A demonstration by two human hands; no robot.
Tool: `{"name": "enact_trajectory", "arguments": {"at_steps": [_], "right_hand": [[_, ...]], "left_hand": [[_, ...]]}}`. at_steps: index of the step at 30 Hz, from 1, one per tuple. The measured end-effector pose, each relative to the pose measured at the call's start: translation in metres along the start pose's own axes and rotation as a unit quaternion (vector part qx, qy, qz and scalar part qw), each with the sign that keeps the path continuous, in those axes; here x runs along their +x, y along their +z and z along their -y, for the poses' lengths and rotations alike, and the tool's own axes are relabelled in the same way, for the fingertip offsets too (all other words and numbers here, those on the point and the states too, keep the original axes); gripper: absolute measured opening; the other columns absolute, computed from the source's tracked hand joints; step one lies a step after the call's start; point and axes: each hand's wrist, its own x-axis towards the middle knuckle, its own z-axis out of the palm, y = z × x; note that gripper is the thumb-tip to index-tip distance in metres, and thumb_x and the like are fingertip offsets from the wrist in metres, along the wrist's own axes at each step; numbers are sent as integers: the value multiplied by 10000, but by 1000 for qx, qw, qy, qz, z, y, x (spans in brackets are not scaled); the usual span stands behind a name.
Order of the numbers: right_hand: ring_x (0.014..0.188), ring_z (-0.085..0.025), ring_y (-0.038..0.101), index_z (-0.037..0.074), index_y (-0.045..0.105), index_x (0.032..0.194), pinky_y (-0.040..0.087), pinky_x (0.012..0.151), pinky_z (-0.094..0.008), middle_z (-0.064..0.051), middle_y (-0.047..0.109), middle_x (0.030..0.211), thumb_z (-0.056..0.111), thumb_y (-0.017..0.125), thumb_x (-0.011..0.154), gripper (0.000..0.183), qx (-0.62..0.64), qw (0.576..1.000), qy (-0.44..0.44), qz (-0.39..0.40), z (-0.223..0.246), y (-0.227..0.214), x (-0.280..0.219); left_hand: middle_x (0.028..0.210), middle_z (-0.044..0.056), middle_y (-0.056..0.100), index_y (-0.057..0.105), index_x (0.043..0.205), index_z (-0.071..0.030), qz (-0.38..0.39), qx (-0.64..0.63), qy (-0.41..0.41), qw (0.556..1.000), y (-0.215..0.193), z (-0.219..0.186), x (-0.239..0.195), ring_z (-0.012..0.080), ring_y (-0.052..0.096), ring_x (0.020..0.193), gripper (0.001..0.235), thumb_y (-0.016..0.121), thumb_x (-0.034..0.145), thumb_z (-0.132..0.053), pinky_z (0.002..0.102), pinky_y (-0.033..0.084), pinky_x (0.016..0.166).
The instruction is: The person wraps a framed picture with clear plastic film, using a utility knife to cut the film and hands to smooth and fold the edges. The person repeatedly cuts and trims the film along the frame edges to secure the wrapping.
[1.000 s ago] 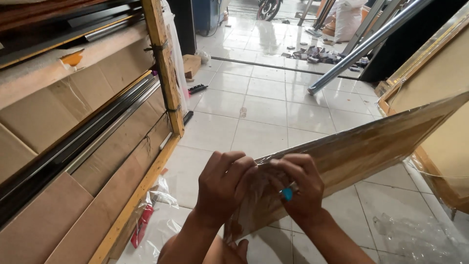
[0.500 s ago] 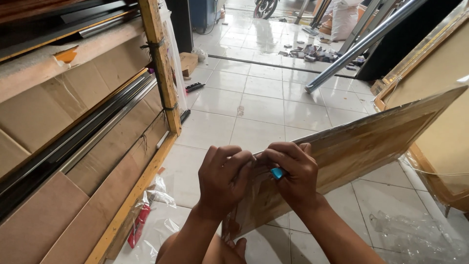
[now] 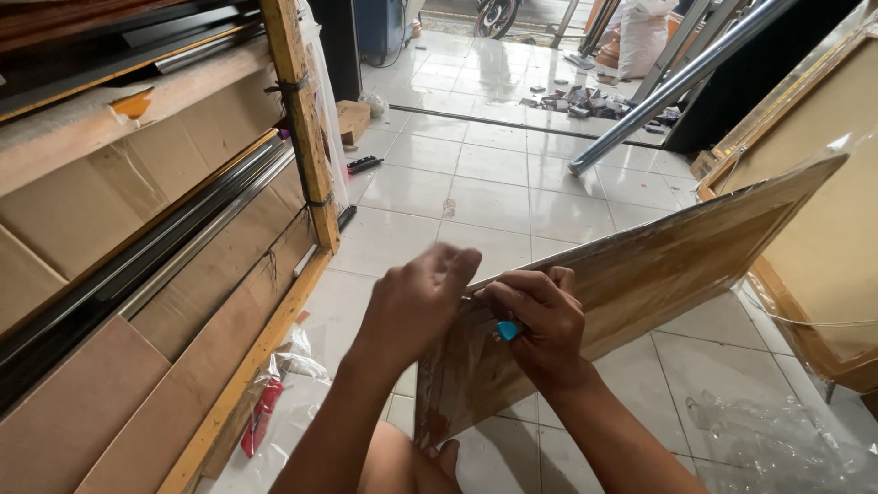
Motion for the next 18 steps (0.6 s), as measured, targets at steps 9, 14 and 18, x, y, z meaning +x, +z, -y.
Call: {"name": "enact_trajectory", "arguments": {"at_steps": [9,14,18], "right_hand": [[770,-149,760,271,881,1094,479,958,-396,44,849,1165,239,708,1111,176,-165,980,-106,-33,-2,8,-23],[931,-131,733,221,819,1260,524,890,-334,2,814,1237,144,789,956,315,-64,958,280,24,28,-4,-35],[593,-70,276,221,469,1116,166,438,-241,26,336,780,112,624,1020,212,347,673,649,-81,47,-21,-1]], "left_hand": [[981,211,871,918,1165,-228,35,92,99,990,0,6,12,567,783,1025,411,600,1057,-465,652,629,953],[969,59,867,879,1135,-296,56,211,107,970,8,12,19,337,791,931,406,566,1089,-550,499,571,792],[873,113,825,834,1109,-283,36,259,135,956,16,21,20,419,763,858,347,599,1077,-535,567,551,718]]}}
